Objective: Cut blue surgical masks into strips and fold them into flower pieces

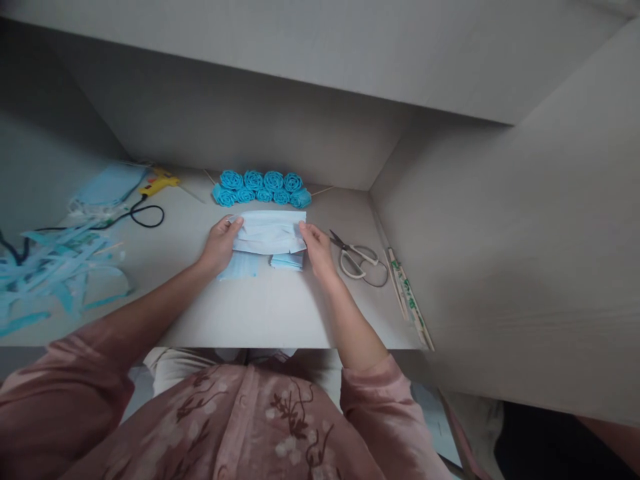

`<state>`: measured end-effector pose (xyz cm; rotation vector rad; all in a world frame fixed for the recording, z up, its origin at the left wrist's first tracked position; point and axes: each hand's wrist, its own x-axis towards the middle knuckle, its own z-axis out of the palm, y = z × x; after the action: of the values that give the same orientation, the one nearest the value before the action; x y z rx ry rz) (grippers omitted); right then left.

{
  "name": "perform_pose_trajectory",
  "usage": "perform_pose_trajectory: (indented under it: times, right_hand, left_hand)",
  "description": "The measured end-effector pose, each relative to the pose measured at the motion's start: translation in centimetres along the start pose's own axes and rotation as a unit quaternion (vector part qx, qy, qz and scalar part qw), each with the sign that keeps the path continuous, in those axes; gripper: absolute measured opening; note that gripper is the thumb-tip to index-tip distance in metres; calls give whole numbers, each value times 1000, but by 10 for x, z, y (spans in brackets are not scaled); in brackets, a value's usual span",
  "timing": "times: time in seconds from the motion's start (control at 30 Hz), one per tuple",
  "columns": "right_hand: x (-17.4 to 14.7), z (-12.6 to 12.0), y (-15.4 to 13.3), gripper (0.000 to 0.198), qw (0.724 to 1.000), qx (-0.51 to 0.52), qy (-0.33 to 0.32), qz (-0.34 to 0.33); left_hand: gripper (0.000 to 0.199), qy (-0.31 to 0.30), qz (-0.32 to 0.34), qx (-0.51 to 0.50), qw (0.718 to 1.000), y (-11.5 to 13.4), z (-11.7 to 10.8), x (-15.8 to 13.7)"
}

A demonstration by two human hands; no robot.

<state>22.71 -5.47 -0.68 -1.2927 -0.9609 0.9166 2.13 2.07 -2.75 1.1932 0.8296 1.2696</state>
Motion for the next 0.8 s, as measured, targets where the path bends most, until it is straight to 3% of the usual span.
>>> perform_pose_trajectory:
  times: [0.27, 0.37, 0.43, 0.5, 0.57, 0.63, 0.73, 0.8]
  right_hand:
    - [2, -4, 10, 41, 983, -120, 91, -101]
    - [3, -6, 6, 42, 985, -90, 103, -105]
    - [3, -7, 2, 43, 993, -26, 83, -78]
    - [3, -8, -2, 44, 998, 27, 40, -43]
    - [1, -9, -5, 43, 999, 36, -9, -10]
    - [-2, -7, -7, 42, 998, 14, -51, 16]
    - [-10, -1, -9, 42, 994, -25, -102, 40]
    - [-15, 5, -10, 43, 991, -32, -124, 44]
  left_hand:
    - [29, 24, 41, 68, 997, 1, 3, -4]
    - [34, 30, 40, 39, 998, 0, 1, -1]
    - [40, 14, 3, -8, 1000, 3, -1, 2]
    - [54, -35, -81, -69, 994, 7, -5, 7]
    - [68, -124, -182, -104, 970, 13, -10, 10]
    - [72, -218, -239, -97, 941, 19, -13, 10]
    - [64, -321, -231, -23, 918, 24, -12, 1]
    - [57, -360, -197, 32, 912, 24, -8, -7]
